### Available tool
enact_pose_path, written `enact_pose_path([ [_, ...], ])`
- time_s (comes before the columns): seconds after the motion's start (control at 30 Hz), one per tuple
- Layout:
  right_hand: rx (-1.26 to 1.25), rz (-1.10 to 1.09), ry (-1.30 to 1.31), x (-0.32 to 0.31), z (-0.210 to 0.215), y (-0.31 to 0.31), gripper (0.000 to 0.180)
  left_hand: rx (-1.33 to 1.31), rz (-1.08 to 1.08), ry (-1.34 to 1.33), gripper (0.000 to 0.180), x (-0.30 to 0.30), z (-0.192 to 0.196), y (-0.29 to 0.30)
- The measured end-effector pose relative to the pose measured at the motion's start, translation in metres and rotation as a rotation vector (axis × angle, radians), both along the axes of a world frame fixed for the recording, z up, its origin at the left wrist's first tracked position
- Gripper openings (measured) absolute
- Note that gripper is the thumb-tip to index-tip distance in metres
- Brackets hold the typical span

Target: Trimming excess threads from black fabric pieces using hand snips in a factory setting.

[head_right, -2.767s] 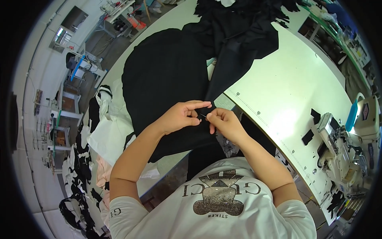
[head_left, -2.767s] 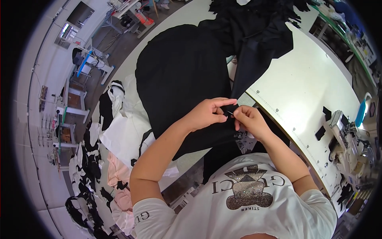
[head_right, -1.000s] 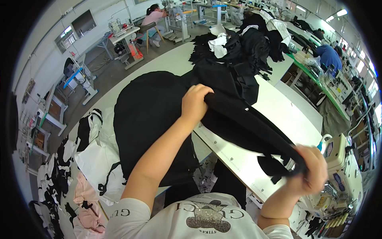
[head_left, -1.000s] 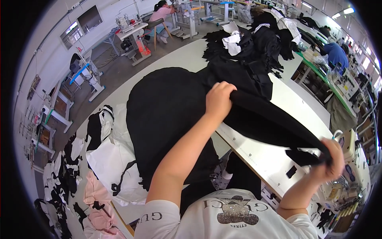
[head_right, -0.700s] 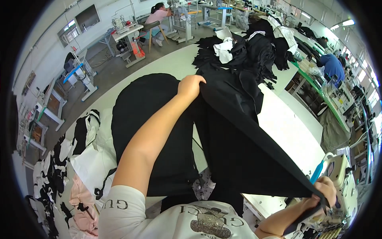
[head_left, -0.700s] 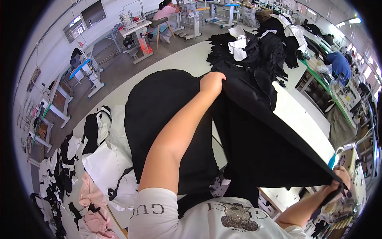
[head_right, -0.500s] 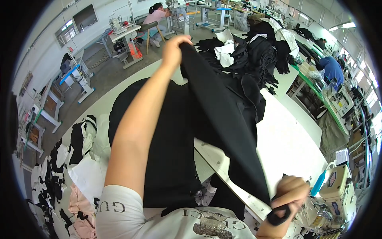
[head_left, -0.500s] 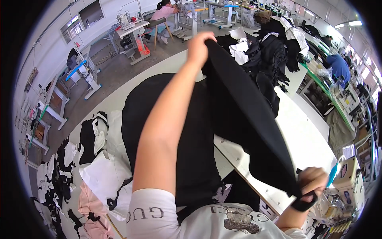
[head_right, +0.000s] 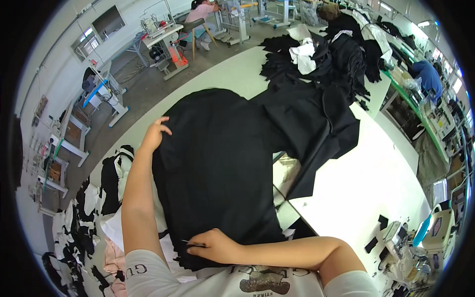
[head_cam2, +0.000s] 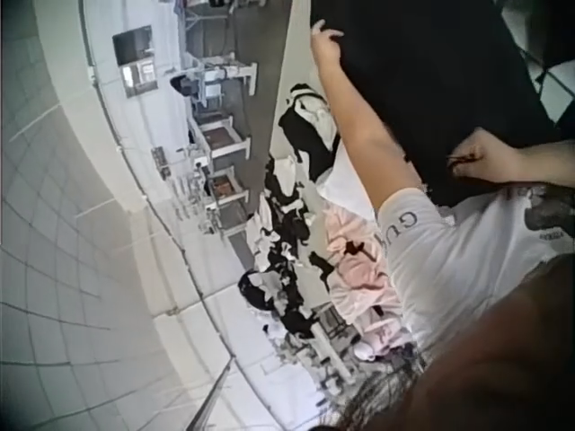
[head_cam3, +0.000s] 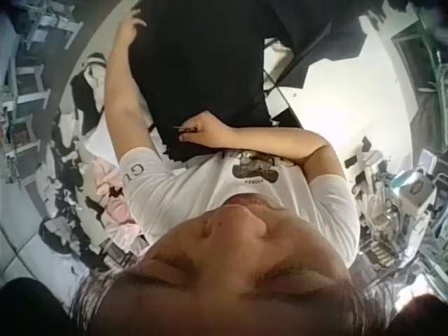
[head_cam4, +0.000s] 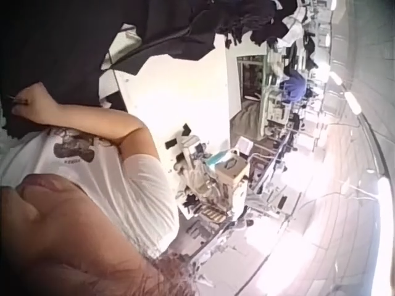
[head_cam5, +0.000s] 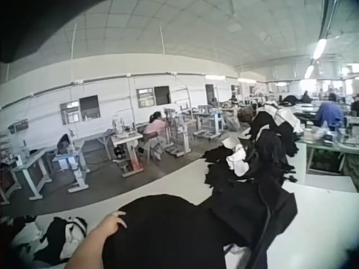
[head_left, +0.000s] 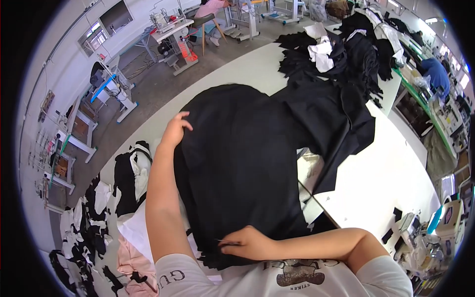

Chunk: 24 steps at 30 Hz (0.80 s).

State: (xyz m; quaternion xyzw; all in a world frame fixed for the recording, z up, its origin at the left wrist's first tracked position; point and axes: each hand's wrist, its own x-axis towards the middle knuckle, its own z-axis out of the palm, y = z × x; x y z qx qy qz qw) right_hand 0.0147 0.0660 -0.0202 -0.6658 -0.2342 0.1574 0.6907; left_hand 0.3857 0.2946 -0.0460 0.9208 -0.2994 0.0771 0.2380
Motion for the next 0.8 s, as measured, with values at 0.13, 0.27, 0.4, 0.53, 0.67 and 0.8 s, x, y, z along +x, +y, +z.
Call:
enact_pose_path([
  [0.13, -0.113, 0.123, 0.063, -0.012, -0.015, 0.047, 0.022, 0.113, 0.112, 0.102, 0.033, -0.028, -0.016, 0.029],
  [0.27, -0.332, 0.315, 0.072, -0.025, -0.021, 0.047, 0.042, 0.170, 0.122, -0.353, 0.018, -0.081, 0.001, -0.013],
  [0.4, -0.361, 0.383, -0.076, -0.033, -0.007, 0.004, 0.042, -0.302, -0.194, 0.243, 0.028, -0.177, -0.008, -0.094],
  [0.53, -0.300, 0.447, -0.037, -0.042, 0.010, -0.055, 0.043, -0.396, -0.324, 0.896, 0.015, -0.290, -0.029, -0.139],
  [0.67, -0.078, 0.118, 0.252, -0.077, 0.012, -0.106, 0.034, -0.475, -0.283, 1.141, 0.012, -0.322, -0.026, -0.170],
  [0.8, 0.026, -0.283, 0.375, -0.097, -0.012, -0.140, 0.039, -0.533, -0.329, 1.209, 0.021, -0.330, -0.020, -0.184],
])
